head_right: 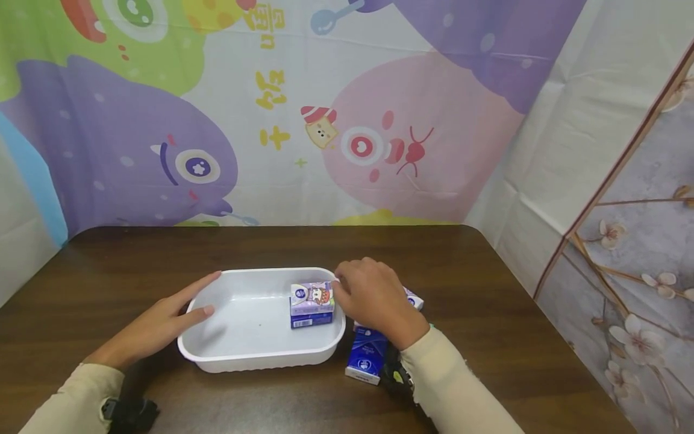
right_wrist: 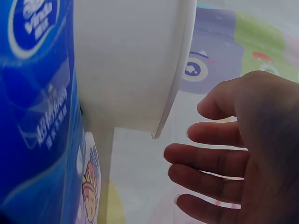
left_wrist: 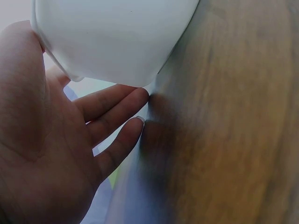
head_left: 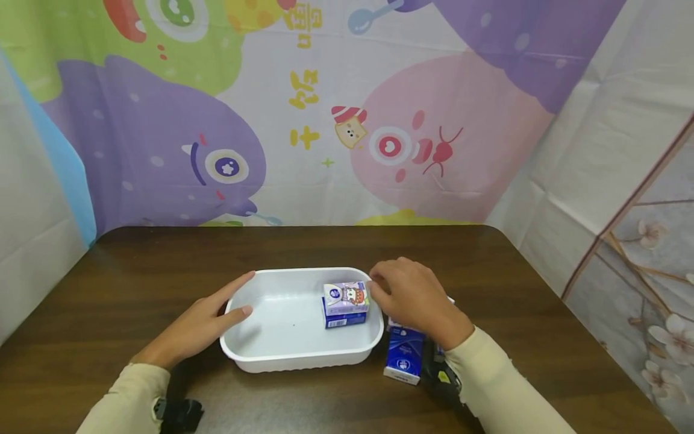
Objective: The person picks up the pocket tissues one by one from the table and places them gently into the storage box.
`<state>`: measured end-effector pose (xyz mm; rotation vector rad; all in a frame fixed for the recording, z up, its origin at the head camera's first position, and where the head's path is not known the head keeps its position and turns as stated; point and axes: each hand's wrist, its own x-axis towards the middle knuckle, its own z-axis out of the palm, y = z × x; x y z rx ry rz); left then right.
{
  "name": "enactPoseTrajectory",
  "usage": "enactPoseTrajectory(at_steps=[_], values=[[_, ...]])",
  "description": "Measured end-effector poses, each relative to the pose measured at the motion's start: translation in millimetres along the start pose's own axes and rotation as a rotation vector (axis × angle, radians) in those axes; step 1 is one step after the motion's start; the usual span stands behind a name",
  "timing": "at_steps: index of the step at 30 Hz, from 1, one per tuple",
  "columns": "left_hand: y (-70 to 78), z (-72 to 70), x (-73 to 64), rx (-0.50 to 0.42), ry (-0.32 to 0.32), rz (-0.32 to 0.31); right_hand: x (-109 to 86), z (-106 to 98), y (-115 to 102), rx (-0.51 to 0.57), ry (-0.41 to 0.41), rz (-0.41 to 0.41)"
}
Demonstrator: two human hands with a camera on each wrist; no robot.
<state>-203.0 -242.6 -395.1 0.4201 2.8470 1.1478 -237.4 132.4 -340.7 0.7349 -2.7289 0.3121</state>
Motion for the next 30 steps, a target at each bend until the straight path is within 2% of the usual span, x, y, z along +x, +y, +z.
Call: enactPoseTrajectory(at_steps=[30], values=[[0.8,-0.2,-1.1,-0.021,0.002,0.008,1.3,-1,26,-0.014,-0.092,0.095]])
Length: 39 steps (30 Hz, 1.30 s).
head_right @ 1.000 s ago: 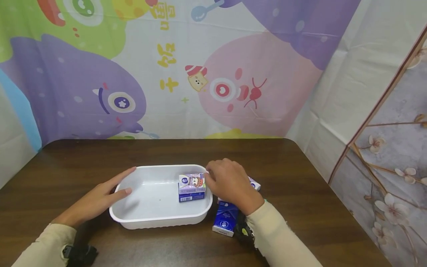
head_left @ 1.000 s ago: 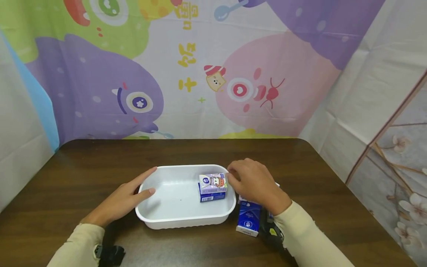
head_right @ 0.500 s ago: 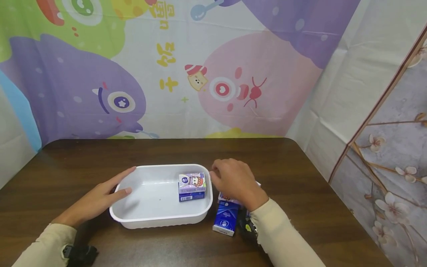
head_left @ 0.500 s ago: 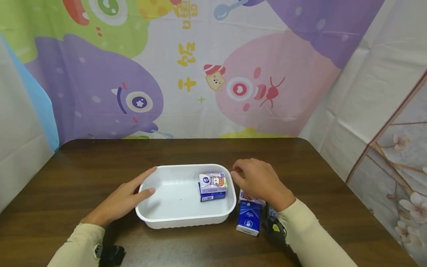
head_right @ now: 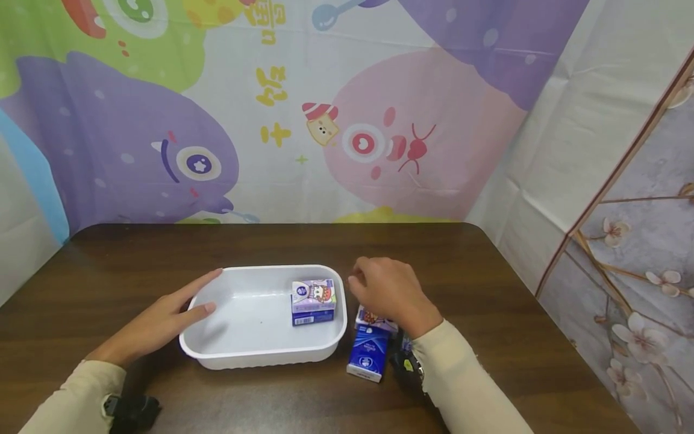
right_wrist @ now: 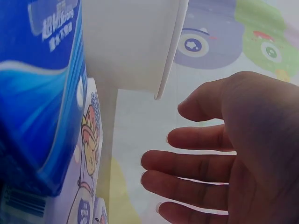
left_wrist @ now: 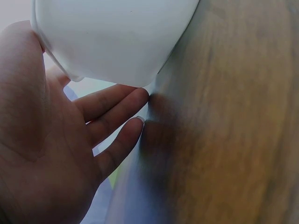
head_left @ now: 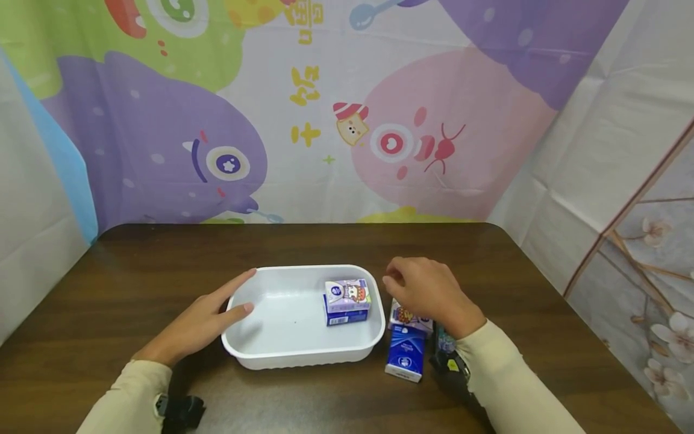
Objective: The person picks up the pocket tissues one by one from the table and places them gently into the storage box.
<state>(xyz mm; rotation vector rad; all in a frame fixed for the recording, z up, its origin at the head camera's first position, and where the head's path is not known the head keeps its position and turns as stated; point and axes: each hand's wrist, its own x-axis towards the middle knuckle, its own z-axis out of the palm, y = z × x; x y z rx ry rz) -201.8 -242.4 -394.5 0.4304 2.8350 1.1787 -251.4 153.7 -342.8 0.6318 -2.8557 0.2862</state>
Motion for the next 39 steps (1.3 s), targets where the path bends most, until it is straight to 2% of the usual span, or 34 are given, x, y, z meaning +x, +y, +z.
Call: enactPoseTrajectory(at_steps=[7,13,22,30,39], values=[[0.0,0.1,-0.2,-0.003,0.000,-0.003,0.0,0.8,4.1,0.003,-0.014,0.021],[0.0,-0.7,0.8,-0.006,-0.007,-0.006,-0.5,-2.0,5.8,-0.004,-0.064,0.042],[0.6,-1.1,-0.2,0.002,-0.007,-0.002,-3.8,-5.9,4.5,-0.033,-0.277,0.093],[-0.3,-0.3,0.0,0.005,-0.012,-0.002,-7.3,-6.3,0.1,-0.041,-0.396,0.102],[0.6,-0.7,0.8,0.006,-0.002,0.002,-7.3,-3.5,-2.5,-0.073,-0.411,0.078]])
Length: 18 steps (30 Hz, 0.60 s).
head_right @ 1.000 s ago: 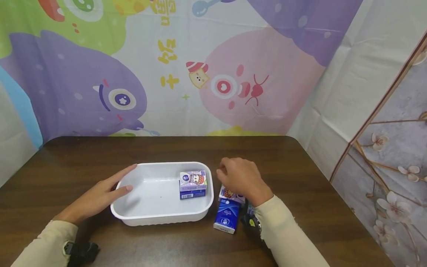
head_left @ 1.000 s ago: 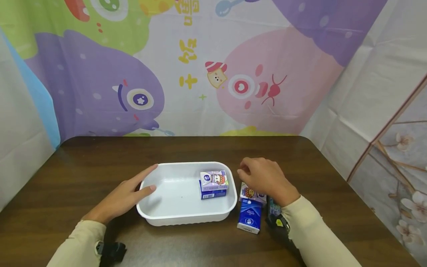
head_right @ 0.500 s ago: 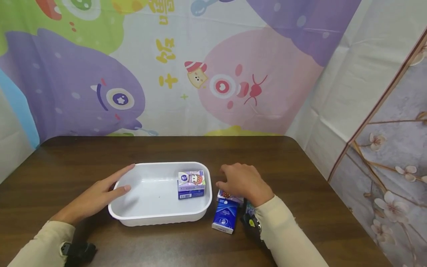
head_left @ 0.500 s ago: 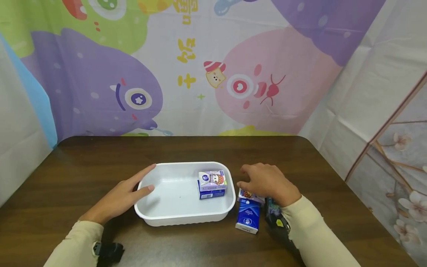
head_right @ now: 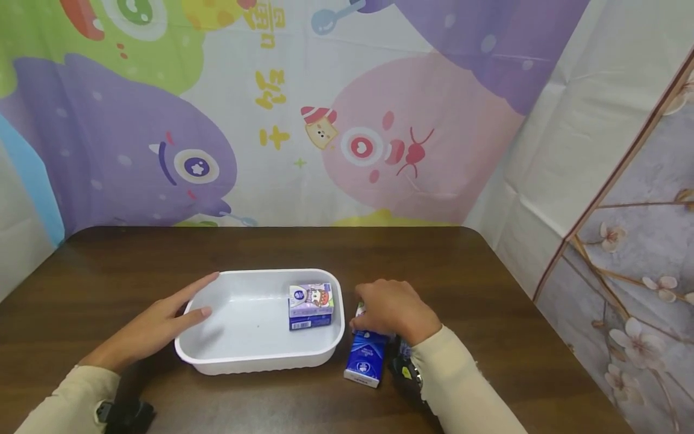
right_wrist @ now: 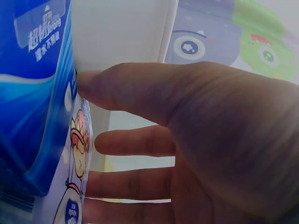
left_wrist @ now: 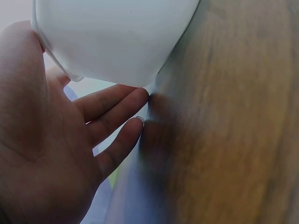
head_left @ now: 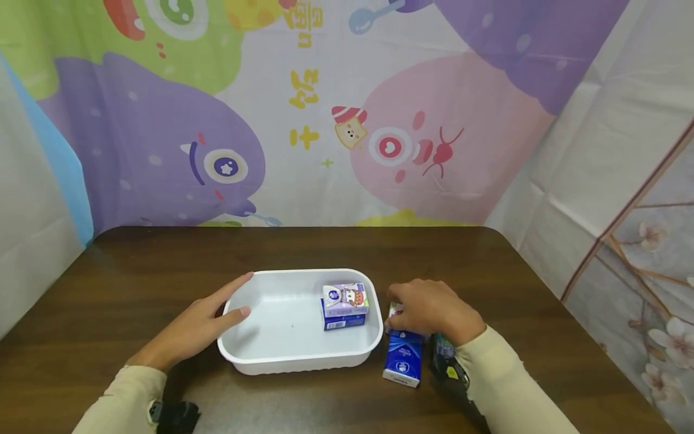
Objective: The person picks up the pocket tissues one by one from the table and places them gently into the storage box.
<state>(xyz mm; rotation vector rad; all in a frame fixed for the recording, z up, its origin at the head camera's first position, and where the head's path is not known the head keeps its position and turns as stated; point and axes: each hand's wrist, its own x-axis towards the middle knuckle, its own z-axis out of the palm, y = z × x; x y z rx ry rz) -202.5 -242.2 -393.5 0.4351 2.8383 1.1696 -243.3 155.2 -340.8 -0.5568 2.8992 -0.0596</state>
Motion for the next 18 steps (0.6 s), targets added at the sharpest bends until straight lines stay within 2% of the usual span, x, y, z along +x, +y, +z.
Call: enactPoseTrajectory(at_steps=[10,15,18], values=[[-1.5,2.4,0.0,-0.009,0.015,0.016,4.7,5,1,-0.038,0.031,-0.020],[-1.5,3.0,0.2,-0.008,0.011,0.011,6.8,8,0,-0.042,0.023,-0.009],[-2.3,3.3,-0.7,-0.007,0.011,0.004,9.0,11,-1,-0.049,0.045,-0.026]])
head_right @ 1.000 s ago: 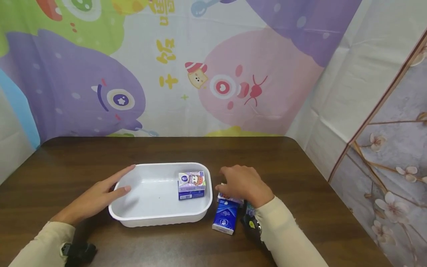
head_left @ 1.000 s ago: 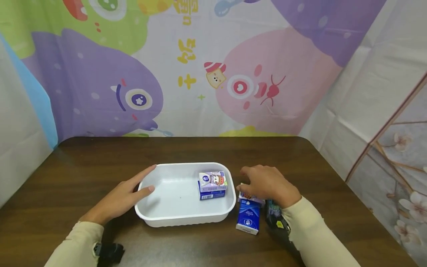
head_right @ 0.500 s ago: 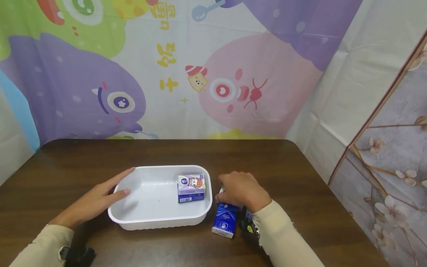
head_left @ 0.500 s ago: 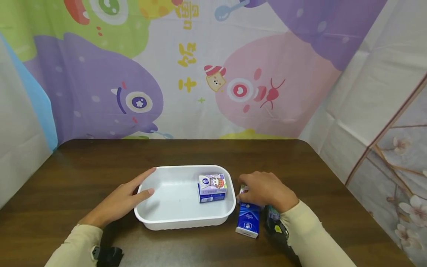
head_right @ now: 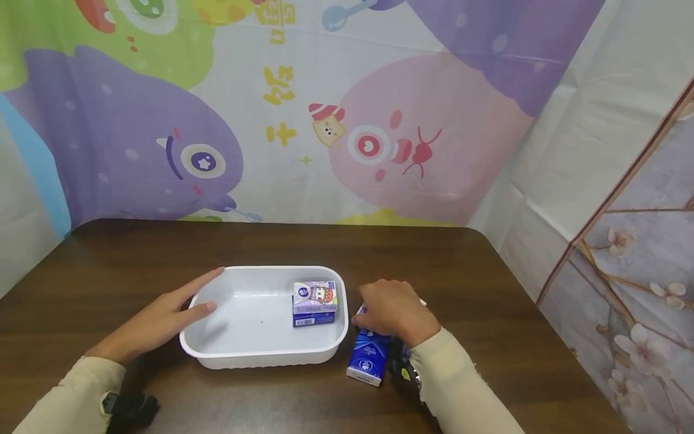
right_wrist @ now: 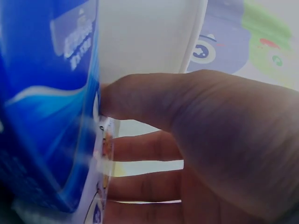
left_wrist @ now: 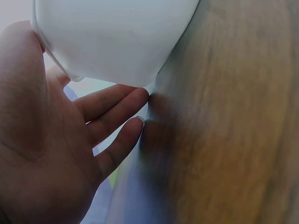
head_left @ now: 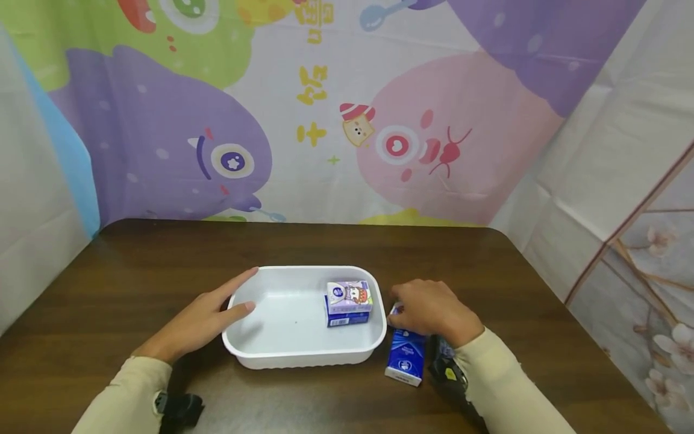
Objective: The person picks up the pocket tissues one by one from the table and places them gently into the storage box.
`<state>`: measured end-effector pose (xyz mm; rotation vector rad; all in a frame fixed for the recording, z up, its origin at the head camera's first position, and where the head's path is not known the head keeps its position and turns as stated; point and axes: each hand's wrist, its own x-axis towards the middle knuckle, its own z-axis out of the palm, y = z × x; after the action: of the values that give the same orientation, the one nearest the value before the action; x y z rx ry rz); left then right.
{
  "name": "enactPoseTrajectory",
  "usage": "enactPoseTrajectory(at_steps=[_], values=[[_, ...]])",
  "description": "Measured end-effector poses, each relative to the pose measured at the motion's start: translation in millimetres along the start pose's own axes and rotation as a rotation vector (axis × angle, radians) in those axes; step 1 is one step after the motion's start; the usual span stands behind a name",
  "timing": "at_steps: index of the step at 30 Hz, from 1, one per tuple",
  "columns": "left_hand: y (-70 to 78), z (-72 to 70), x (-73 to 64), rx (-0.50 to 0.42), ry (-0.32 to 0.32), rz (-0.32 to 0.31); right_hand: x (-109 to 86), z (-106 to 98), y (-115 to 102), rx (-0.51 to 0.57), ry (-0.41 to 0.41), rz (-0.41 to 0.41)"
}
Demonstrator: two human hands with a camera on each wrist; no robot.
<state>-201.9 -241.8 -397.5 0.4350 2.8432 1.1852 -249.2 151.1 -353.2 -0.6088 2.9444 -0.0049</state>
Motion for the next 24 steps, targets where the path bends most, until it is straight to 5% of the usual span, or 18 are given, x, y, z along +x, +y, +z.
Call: enactPoseTrajectory(at_steps=[6,14,24], values=[[-0.9,0.1,-0.7,0.006,-0.006,-0.007,2.1,3.6,0.4,-0.020,0.106,-0.040],[-1.5,-1.8,-0.5,0.012,-0.005,-0.004,5.4,3.9,-0.8,0.017,0.205,0.005],[0.9,-2.3,0.3,0.009,-0.018,-0.003,5.1,2.4,0.9,0.165,0.193,0.056]])
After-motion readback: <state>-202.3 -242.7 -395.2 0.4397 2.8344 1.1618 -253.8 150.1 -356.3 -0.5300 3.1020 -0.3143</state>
